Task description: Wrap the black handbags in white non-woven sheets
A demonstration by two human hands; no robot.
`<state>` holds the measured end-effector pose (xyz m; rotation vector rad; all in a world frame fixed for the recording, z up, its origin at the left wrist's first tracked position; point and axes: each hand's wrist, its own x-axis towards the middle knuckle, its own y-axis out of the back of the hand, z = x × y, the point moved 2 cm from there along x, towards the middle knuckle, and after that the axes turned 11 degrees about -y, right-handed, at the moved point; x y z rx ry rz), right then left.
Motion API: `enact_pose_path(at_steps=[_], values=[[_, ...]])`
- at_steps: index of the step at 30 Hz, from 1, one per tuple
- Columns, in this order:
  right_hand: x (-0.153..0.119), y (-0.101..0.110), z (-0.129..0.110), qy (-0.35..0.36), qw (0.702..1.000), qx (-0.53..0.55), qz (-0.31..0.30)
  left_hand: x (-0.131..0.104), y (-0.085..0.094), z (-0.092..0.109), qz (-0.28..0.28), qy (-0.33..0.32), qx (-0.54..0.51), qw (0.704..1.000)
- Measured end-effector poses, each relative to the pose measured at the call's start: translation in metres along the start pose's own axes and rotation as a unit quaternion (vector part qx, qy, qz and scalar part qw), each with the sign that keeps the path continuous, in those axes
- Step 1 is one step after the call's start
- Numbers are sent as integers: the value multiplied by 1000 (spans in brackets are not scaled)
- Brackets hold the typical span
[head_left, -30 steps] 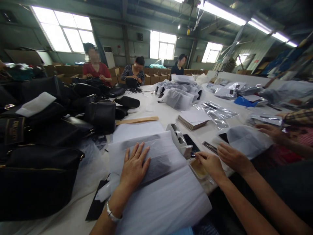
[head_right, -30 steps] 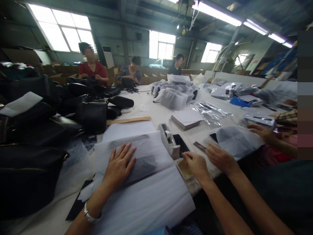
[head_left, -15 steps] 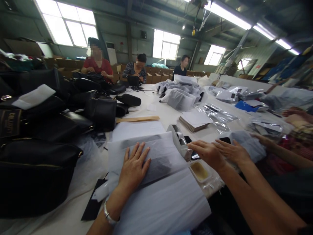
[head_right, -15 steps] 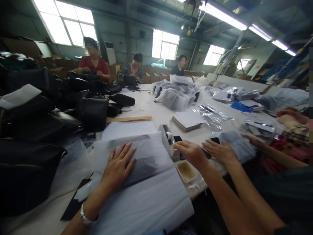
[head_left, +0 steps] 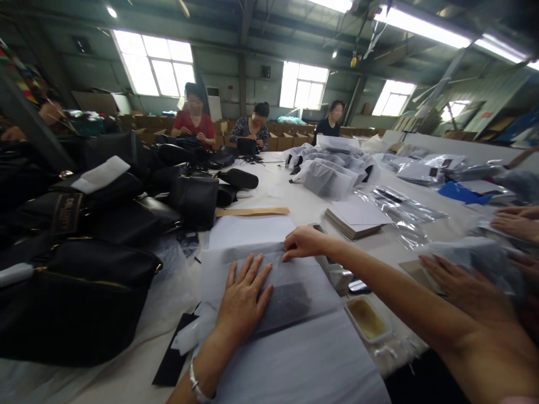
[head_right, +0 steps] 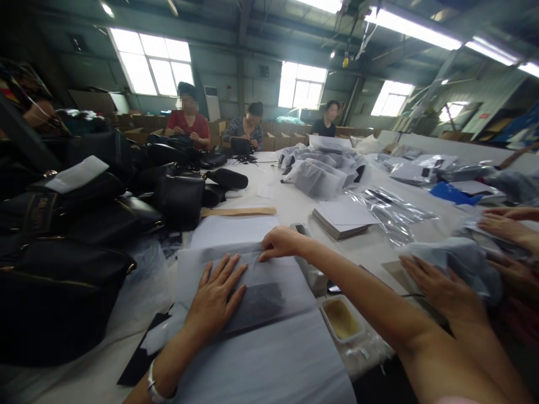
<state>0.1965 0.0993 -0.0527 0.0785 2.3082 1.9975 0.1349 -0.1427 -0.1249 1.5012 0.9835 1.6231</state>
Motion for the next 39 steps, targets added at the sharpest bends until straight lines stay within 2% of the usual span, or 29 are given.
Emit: enact_pose_path(at_steps=[4, 10, 12, 14, 17, 21, 25, 28, 32, 34, 36, 39], values=[[13, 6, -2, -9, 997, -62, -40, 0, 0, 0, 3, -1, 0, 1000], [17, 10, -3, -37, 989, -136, -32, 1, -1, 0, -9, 3, 5, 1000], [18, 11, 5, -67, 988, -137, -23, 2, -1, 0, -13, 4, 8, 1000], [17, 13, 17, -131, 985, -109, -7, 2, 0, 0, -13, 4, 11, 1000], [1, 16, 36, -245, 966, -66, 53, 1, 0, 1, -6, 3, 13, 1000], [-53, 7, 50, -330, 931, -48, 152, 0, 0, 0, 4, 3, 11, 1000], [-125, -24, 53, -406, 865, 89, 282, 0, -2, 0, 9, 6, 8, 1000], [-160, -52, 49, -468, 809, 226, 274, 0, -3, 0, 17, 5, 5, 1000], [-165, -72, 37, -471, 724, 427, 268, 0, -3, 0, 19, 3, 6, 1000], [-160, -72, 33, -461, 668, 507, 290, 0, -2, 0, 18, 4, 5, 1000], [-157, -69, 29, -451, 625, 550, 323, 0, -2, 1, 18, 5, 2, 1000], [-161, -65, 20, -429, 606, 554, 377, 0, -1, 1, 19, 7, -4, 1000]])
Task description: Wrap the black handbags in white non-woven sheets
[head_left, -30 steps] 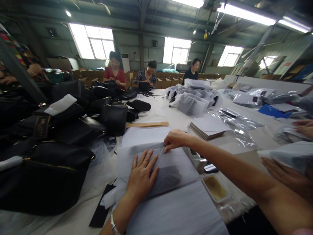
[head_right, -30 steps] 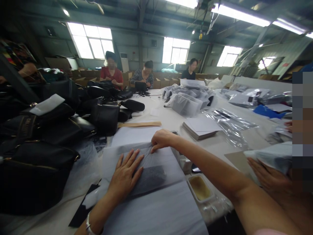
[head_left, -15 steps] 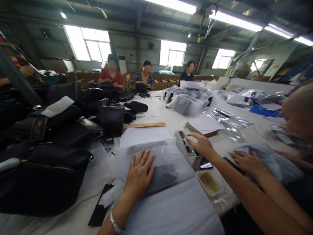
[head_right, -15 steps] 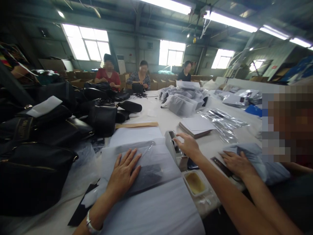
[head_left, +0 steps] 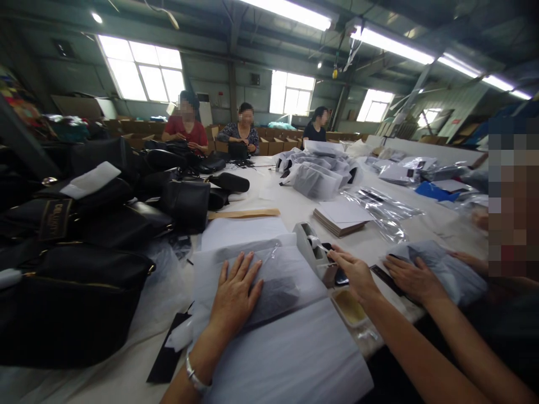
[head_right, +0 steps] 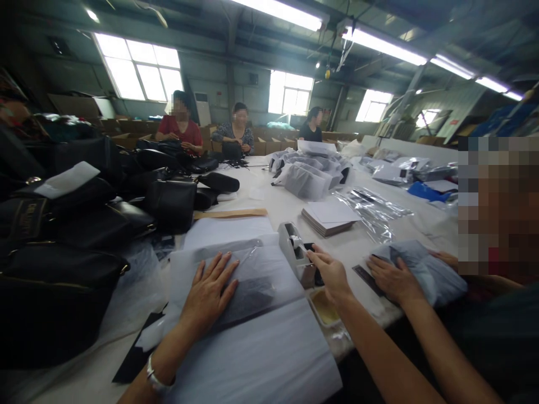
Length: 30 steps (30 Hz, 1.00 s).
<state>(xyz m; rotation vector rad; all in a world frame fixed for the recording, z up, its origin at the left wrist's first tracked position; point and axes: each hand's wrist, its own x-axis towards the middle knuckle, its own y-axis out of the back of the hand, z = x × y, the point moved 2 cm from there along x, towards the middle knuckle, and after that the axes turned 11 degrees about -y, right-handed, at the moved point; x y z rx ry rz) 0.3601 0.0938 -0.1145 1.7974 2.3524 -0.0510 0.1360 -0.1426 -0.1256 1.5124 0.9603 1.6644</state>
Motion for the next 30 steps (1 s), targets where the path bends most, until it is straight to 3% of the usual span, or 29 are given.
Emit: enact_pose_path(at_steps=[8, 13, 18, 22, 27, 30], values=[[-50, 15, 5, 56, 998, -26, 33, 0, 0, -1, 0, 5, -14, 1000], [-66, 24, 7, 6, 999, -43, 6, -1, -1, -1, 9, 4, -22, 1000], [-64, 32, 22, -88, 995, -33, -23, -1, -1, 0, 6, 4, -17, 1000], [-54, 34, 30, -102, 994, -31, -32, -1, 0, 0, 3, 6, -16, 1000], [-37, 39, 29, -44, 990, -133, -35, -1, -1, 0, 11, 7, -18, 1000], [-26, 44, 25, 32, 966, -257, -3, -2, -1, 0, 14, 7, -19, 1000]])
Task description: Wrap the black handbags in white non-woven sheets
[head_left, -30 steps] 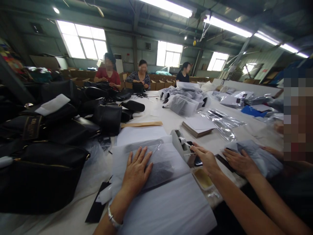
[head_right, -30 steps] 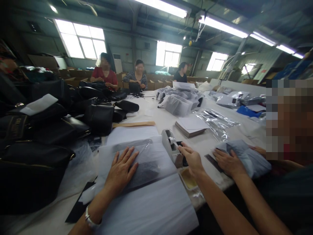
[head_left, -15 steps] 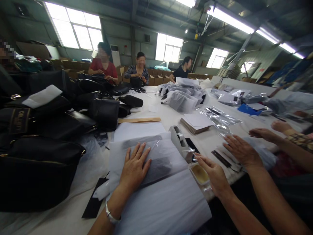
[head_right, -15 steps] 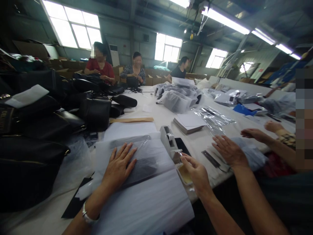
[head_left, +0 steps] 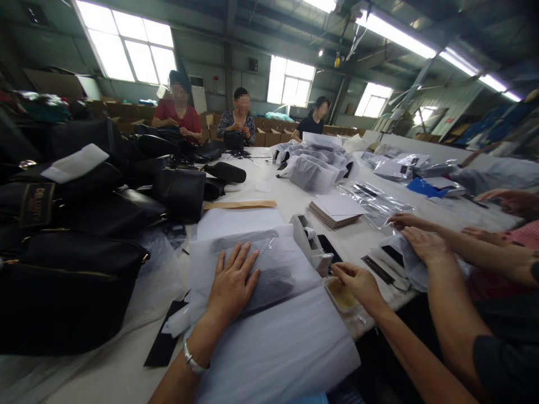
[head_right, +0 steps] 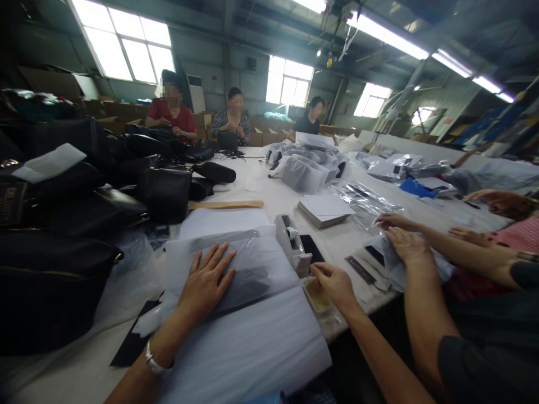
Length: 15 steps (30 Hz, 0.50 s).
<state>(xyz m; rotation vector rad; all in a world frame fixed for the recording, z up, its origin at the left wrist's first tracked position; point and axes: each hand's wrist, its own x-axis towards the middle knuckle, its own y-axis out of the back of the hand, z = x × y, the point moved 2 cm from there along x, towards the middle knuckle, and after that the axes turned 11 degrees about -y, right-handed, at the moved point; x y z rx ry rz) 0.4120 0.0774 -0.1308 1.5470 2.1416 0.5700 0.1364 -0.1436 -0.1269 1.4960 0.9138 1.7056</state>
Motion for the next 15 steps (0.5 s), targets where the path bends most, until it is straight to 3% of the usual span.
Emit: enact_pose_path(at_steps=[3, 6, 10, 15], values=[[6, 8, -5, 105, 984, -123, 72, 0, 1, 0, -3, 1, 1, 1000], [8, 16, -9, 207, 940, -239, 128, 1, 1, 0, -11, 2, -3, 1000], [6, 31, -8, 222, 894, -355, 160, 1, 1, -5, -8, 1, -29, 1000], [-9, 44, -25, 306, 870, -356, 150, 1, 1, -18, -1, 13, -95, 995]])
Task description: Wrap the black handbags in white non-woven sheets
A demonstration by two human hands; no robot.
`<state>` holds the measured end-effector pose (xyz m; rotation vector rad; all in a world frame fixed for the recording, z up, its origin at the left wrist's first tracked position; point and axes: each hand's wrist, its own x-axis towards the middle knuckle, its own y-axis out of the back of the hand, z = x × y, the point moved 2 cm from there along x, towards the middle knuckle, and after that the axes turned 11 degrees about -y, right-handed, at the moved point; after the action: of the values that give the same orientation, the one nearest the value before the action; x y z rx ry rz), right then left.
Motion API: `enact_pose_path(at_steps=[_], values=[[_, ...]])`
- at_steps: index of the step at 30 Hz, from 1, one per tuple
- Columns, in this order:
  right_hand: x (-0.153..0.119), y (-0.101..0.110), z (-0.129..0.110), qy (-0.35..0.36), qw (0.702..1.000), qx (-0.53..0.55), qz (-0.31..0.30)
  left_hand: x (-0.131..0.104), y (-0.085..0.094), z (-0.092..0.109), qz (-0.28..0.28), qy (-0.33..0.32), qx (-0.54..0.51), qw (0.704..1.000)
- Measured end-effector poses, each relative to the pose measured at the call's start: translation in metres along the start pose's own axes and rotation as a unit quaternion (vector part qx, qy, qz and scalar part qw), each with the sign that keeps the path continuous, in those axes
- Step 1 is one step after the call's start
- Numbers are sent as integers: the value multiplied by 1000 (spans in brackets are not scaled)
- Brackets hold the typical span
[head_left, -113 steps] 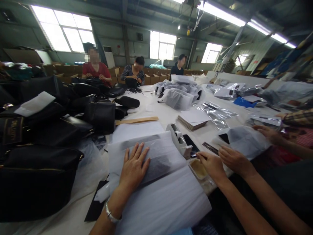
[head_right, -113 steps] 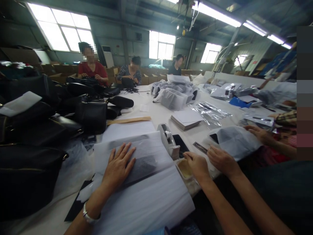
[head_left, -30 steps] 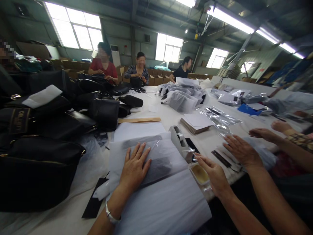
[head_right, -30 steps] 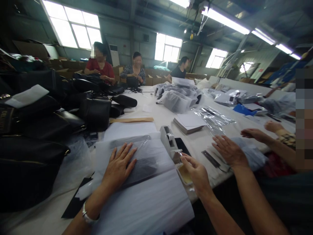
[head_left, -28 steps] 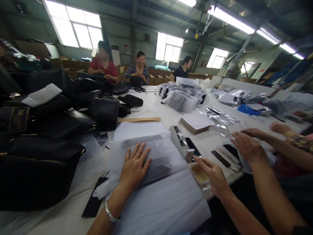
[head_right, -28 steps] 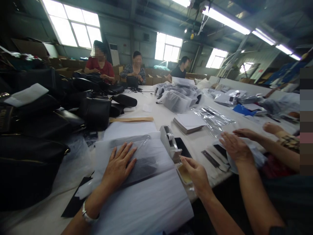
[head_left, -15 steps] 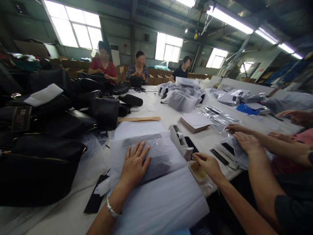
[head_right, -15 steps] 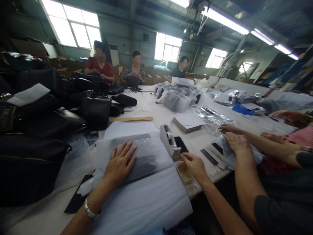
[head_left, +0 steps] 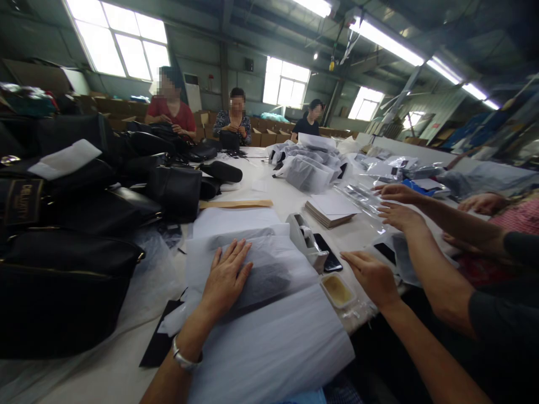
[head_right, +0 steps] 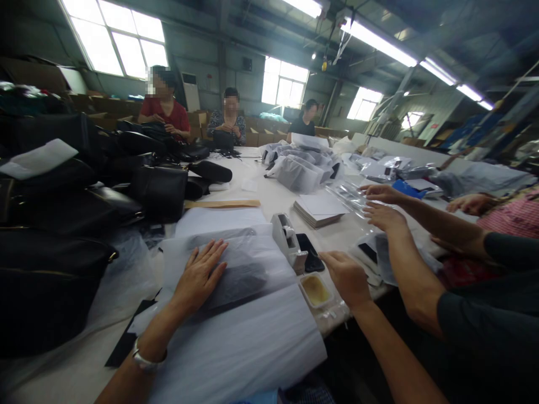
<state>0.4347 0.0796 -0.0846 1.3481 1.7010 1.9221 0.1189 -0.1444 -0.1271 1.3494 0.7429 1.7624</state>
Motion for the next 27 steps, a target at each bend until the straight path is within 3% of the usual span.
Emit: enact_pose_path(at_steps=[6, 11, 14, 19, 27], values=[[23, 23, -61, 156, 976, 137, -62, -5, 5, -17, 49, 49, -28, 997], [51, 28, -134, 269, 921, 243, -140, -9, 7, -20, 52, 66, -52, 995], [69, 26, -173, 318, 881, 286, -205, -10, 7, -21, 84, 75, -80, 990], [102, 2, -223, 364, 832, 287, -305, -14, 6, -27, 136, 102, -115, 979], [144, -44, -279, 437, 838, 108, -309, -17, 1, -33, 163, 108, -156, 968]])
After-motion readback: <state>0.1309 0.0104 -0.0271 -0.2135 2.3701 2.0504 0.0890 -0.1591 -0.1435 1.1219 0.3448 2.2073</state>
